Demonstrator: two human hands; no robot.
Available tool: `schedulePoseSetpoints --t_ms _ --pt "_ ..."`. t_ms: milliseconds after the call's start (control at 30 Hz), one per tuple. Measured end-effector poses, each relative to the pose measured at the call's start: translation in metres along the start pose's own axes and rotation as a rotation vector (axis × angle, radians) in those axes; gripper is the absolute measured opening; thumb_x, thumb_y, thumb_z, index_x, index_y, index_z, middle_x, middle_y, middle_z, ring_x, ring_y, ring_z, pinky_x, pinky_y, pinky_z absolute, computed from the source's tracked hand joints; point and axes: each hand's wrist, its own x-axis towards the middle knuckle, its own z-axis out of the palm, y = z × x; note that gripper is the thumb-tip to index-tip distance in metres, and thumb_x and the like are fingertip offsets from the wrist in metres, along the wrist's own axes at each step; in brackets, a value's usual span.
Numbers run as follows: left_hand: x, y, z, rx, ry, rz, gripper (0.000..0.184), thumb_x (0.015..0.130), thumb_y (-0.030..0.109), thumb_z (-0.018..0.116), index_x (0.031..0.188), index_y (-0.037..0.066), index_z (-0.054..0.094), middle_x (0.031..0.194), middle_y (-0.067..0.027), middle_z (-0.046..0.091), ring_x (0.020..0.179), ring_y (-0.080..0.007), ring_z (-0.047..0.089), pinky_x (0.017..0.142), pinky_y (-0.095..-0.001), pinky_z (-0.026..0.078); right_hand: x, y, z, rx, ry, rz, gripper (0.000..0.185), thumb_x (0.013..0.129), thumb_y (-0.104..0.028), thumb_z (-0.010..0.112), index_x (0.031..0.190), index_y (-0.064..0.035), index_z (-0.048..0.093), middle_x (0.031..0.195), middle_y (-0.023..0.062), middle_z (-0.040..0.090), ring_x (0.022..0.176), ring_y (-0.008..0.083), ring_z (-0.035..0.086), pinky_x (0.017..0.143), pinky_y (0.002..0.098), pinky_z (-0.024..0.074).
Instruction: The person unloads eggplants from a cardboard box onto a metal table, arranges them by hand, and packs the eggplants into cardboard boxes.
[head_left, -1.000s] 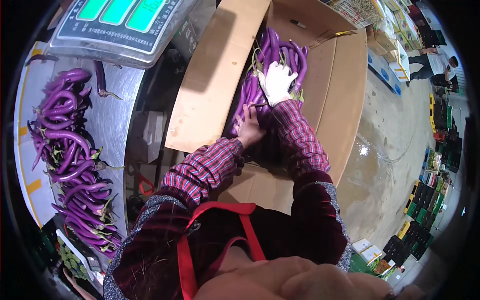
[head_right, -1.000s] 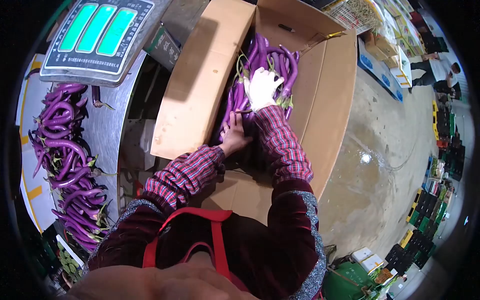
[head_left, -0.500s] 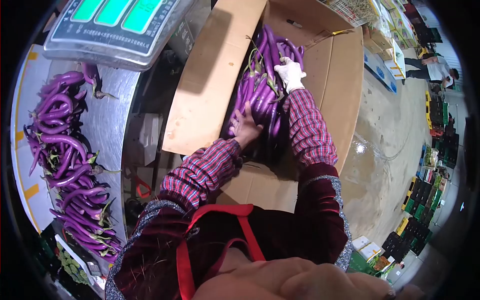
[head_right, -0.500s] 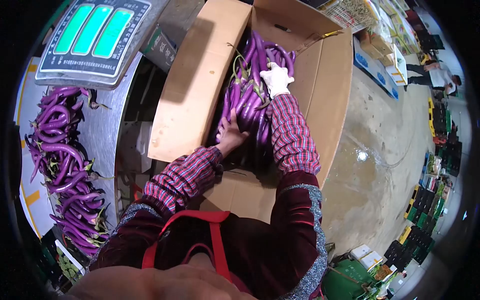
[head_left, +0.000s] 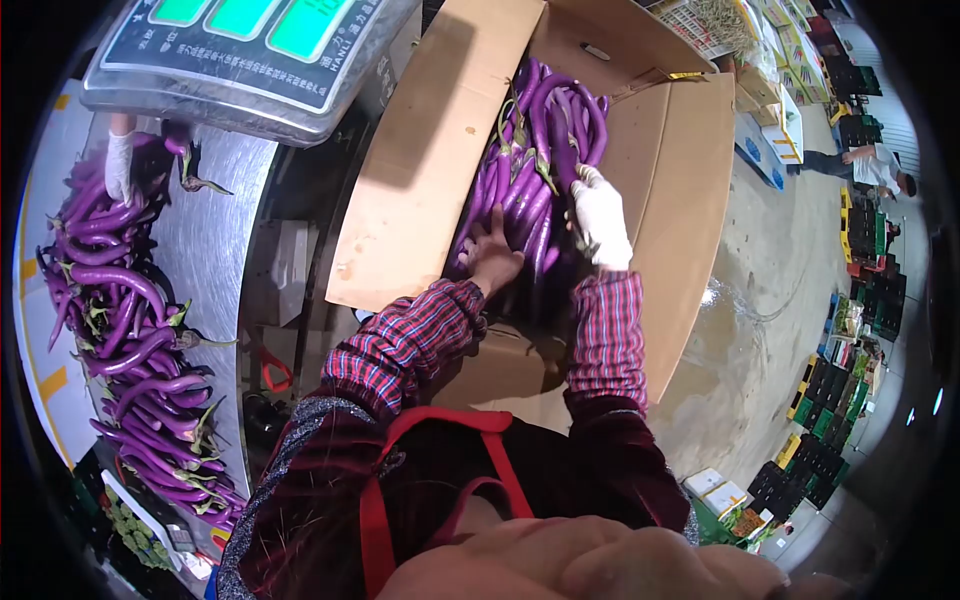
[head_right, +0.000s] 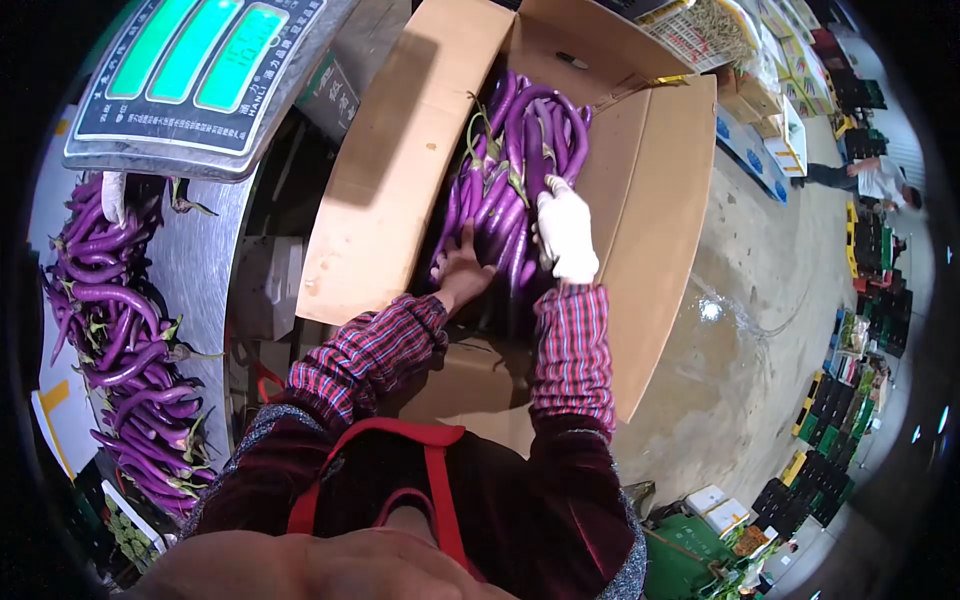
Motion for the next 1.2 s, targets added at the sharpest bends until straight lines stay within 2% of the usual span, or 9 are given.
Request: schedulePoseSetpoints --t_ms 300,367,500,633,833,900,967,1033,1200 --pt "0.003 0.003 0.011 -0.081 0.056 -0.051 0.106 0.075 0.034 0.074 0.154 0.037 0.004 0.154 -0.0236 0.02 0.138 -0.0504 0.026 0.107 -0.066 0.024 0.112 0.02 0.015 0.694 -0.181 0.226 0.028 0.096 -0.012 0.046 0.117 -0.0033 0.062 0.083 0.013 0.067 0.049 0.0223 0.059 0.038 0.0319 0.0465" --pt "0.003 0.003 0.009 -0.077 0.031 -0.067 0.107 0.075 0.034 0.074 0.154 0.038 0.003 0.154 -0.0232 0.02 0.138 -0.0498 0.026 0.108 -0.0666 0.023 0.232 0.092 0.029 0.389 -0.352 0.189 0.025 0.089 -0.014 0.053 0.107 -0.0042 0.067 0.082 0.0179 0.067 0.068 0.0303 0.067 0.053 0.0444 0.0537" --pt "0.004 0.003 0.007 -0.129 0.023 -0.073 0.105 0.075 0.033 0.073 0.154 0.039 0.004 0.154 -0.0212 0.017 0.141 -0.0483 0.021 0.107 -0.0676 0.022 0.191 0.056 0.064 -0.616 0.384 -0.459 0.024 0.087 -0.017 0.056 0.101 -0.0065 0.072 0.091 0.0185 0.07 0.086 0.0281 0.068 0.074 0.0433 0.055" --pt "0.001 0.01 -0.007 -0.131 -0.027 -0.126 0.102 0.075 0.036 0.073 0.154 0.034 0.008 0.155 -0.019 0.018 0.141 -0.0458 0.024 0.107 -0.067 0.023 0.182 0.037 0.054 -0.66 0.213 -0.386 0.03 0.09 -0.025 0.062 0.104 0.0005 0.07 0.102 0.0138 0.072 0.093 0.0233 0.069 0.091 0.0359 0.0502" --pt "0.018 -0.009 0.012 -0.088 0.059 -0.163 0.101 0.074 0.043 0.075 0.152 0.025 0.014 0.153 -0.0183 0.022 0.138 -0.0447 0.029 0.107 -0.0637 0.027 0.151 0.02 -0.015 -0.226 0.202 -0.605 0.031 0.087 -0.028 0.067 0.102 -0.0005 0.072 0.099 0.0126 0.073 0.09 0.0194 0.069 0.082 0.0322 0.052" --pt "0.019 -0.008 0.015 -0.016 0.101 -0.189 0.101 0.073 0.047 0.077 0.151 0.022 0.017 0.151 -0.0207 0.024 0.134 -0.0463 0.033 0.106 -0.0597 0.032 0.109 0.024 -0.031 0.251 0.33 -0.18 0.022 0.086 -0.028 0.065 0.088 -0.008 0.074 0.081 0.0085 0.073 0.075 0.0182 0.069 0.068 0.0335 0.052" --pt "0.016 -0.011 0.009 0.005 0.087 -0.185 0.103 0.072 0.048 0.077 0.151 0.022 0.017 0.151 -0.0205 0.024 0.135 -0.0456 0.032 0.107 -0.0583 0.033 0.061 0.043 -0.037 -1.075 0.032 -0.706 0.026 0.084 -0.032 0.067 0.078 -0.0077 0.072 0.076 0.0102 0.071 0.07 0.0191 0.068 0.063 0.0349 0.0511" --pt "0.01 -0.016 0.006 0.02 0.056 -0.193 0.105 0.07 0.051 0.078 0.151 0.023 0.016 0.151 -0.0203 0.025 0.136 -0.0443 0.031 0.107 -0.0554 0.034 0.01 0.052 0.013 -0.332 -0.209 0.29 0.037 0.081 -0.043 0.069 0.072 -0.0069 0.071 0.078 0.0155 0.071 0.07 0.0249 0.069 0.064 0.0375 0.0525" --pt "0.009 -0.015 0.004 0.103 -0.047 -0.162 0.114 0.067 0.056 0.077 0.153 0.022 0.011 0.152 -0.0204 0.022 0.138 -0.043 0.028 0.109 -0.0562 0.03 -0.019 0.111 0.093 -0.835 0.051 -0.131 0.05 0.077 -0.053 0.062 0.086 -0.004 0.068 0.083 0.0189 0.07 0.08 0.0345 0.07 0.071 0.0434 0.0544"
